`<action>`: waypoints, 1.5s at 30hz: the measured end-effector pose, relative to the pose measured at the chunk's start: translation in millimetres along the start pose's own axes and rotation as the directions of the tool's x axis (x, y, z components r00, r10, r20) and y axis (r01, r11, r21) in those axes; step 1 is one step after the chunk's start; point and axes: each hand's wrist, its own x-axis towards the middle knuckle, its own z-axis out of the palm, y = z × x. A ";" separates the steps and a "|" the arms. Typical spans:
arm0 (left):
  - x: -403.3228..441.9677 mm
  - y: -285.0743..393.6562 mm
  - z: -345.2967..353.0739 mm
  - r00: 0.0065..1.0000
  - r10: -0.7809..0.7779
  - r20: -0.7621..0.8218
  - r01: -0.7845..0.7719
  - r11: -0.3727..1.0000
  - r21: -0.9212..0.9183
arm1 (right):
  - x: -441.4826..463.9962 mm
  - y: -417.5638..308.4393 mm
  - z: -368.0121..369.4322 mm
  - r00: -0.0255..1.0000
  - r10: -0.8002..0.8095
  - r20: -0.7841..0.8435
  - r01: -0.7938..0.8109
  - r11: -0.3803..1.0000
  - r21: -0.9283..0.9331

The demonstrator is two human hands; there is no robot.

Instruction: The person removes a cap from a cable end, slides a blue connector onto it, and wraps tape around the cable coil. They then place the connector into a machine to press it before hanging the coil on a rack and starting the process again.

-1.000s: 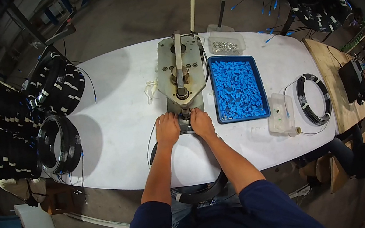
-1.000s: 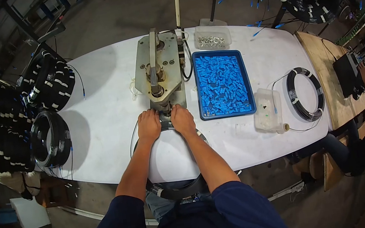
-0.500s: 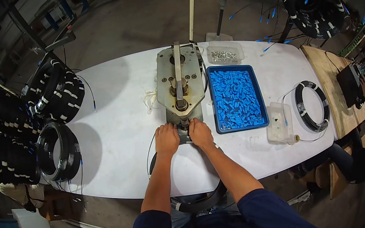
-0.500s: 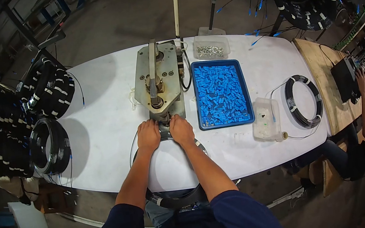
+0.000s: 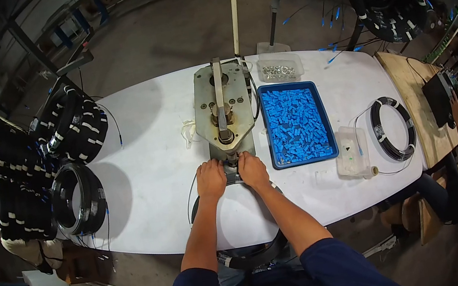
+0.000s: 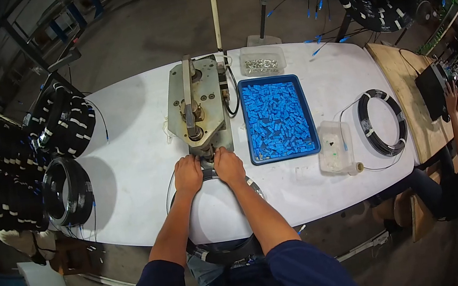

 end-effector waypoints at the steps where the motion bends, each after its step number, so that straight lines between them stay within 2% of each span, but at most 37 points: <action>1: -0.2 -1.2 1.7 1.000 0.003 -0.005 -0.003 1.000 0.006 | 0.3 0.3 0.1 1.000 0.004 0.000 -0.004 1.000 0.003; 12: 0.2 2.4 -2.5 0.999 -0.022 0.024 0.021 1.000 0.018 | 0.5 -0.8 -1.8 1.000 0.002 0.011 -0.002 1.000 0.015; 17: -0.8 0.4 -1.9 0.999 0.029 -0.037 -0.030 1.000 -0.004 | 1.3 0.3 -0.8 1.000 0.001 0.012 -0.001 1.000 0.013; 33: 0.7 1.0 -3.8 1.000 -0.020 0.009 0.020 0.999 -0.025 | 1.1 1.1 1.1 1.000 -0.004 -0.022 0.005 0.999 0.034; 35: 0.4 -1.5 -1.8 0.997 0.022 -0.075 -0.026 0.998 -0.057 | 1.3 1.7 1.0 1.000 -0.001 -0.015 0.002 0.999 0.036; 41: 4.8 -4.5 -4.9 0.998 -0.039 -0.058 0.026 0.979 -0.200 | 1.3 1.4 -0.3 1.000 -0.015 -0.017 0.016 0.999 0.046; 45: 3.8 -5.1 -5.2 0.998 -0.049 -0.038 0.040 0.979 -0.198 | 0.4 0.9 -2.3 1.000 0.000 -0.013 0.001 0.998 0.068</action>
